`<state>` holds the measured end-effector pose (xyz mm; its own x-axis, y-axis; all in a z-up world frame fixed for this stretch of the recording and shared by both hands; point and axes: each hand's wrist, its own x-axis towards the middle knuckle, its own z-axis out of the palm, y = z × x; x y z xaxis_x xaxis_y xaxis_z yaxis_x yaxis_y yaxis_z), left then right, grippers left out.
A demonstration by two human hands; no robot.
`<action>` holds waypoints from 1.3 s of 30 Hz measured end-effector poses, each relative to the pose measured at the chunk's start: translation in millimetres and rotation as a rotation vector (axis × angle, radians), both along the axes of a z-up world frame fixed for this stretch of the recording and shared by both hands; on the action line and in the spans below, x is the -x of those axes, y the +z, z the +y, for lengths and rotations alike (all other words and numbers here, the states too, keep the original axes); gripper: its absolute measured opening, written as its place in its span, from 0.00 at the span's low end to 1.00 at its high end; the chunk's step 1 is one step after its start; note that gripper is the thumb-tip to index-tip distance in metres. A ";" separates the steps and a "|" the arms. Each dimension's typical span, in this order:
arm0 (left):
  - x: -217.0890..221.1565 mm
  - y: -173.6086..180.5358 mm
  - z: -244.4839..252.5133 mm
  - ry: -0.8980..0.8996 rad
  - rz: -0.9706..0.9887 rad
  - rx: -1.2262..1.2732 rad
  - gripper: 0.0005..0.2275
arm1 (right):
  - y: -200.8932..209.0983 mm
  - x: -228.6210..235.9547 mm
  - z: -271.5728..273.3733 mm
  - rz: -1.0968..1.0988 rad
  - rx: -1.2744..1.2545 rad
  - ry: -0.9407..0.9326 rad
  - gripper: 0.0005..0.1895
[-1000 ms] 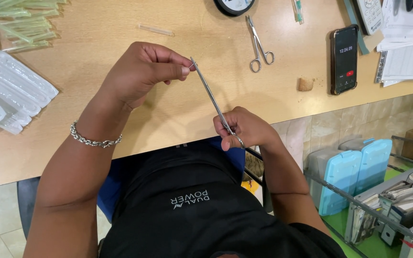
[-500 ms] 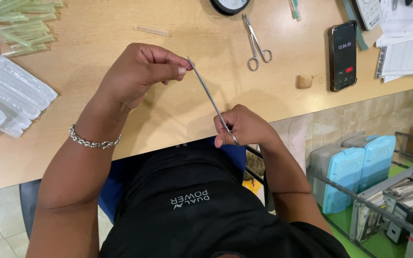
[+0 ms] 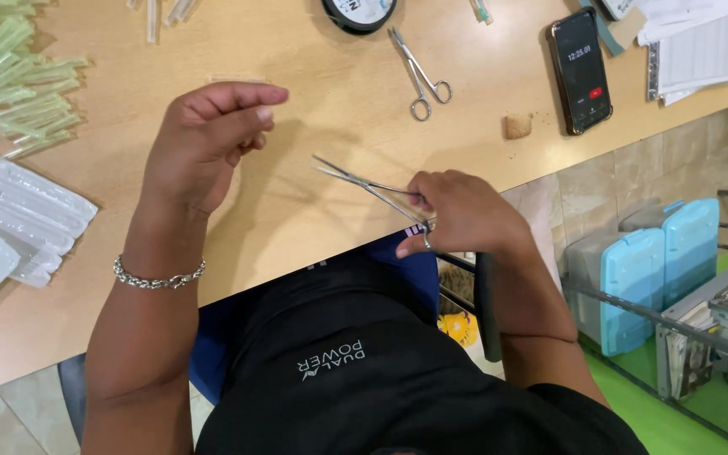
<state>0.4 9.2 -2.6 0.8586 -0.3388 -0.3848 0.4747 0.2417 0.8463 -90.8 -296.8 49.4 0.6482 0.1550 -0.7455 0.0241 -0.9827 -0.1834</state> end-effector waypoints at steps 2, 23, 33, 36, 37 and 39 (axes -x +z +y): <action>-1.1 3.7 0.2 0.043 0.011 0.034 0.10 | 3.9 0.3 -7.2 -0.003 0.063 -0.080 0.41; 6.9 4.0 -12.5 0.117 -0.290 -0.262 0.03 | 4.5 -99.8 75.1 -1.176 -0.494 0.525 0.17; 2.4 -4.2 -9.5 0.073 -0.319 -0.488 0.03 | -39.7 -133.6 90.4 -1.083 -0.860 0.351 0.04; 1.4 -9.2 -10.2 0.057 -0.351 -0.502 0.03 | -43.5 -135.4 88.3 -1.116 -0.740 0.387 0.08; 0.5 -9.8 -9.8 0.064 -0.345 -0.506 0.03 | -45.0 -136.3 87.3 -1.110 -0.748 0.392 0.08; 0.2 -10.7 -5.8 0.035 -0.366 -0.489 0.04 | -48.2 -138.3 88.7 -1.116 -0.788 0.400 0.08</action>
<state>0.2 3.5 -13.3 0.9718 -0.1670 -0.1664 0.1306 -0.2061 0.9698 47.5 -208.0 1.2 0.6435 0.5922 0.4850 0.7646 -0.5273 -0.3706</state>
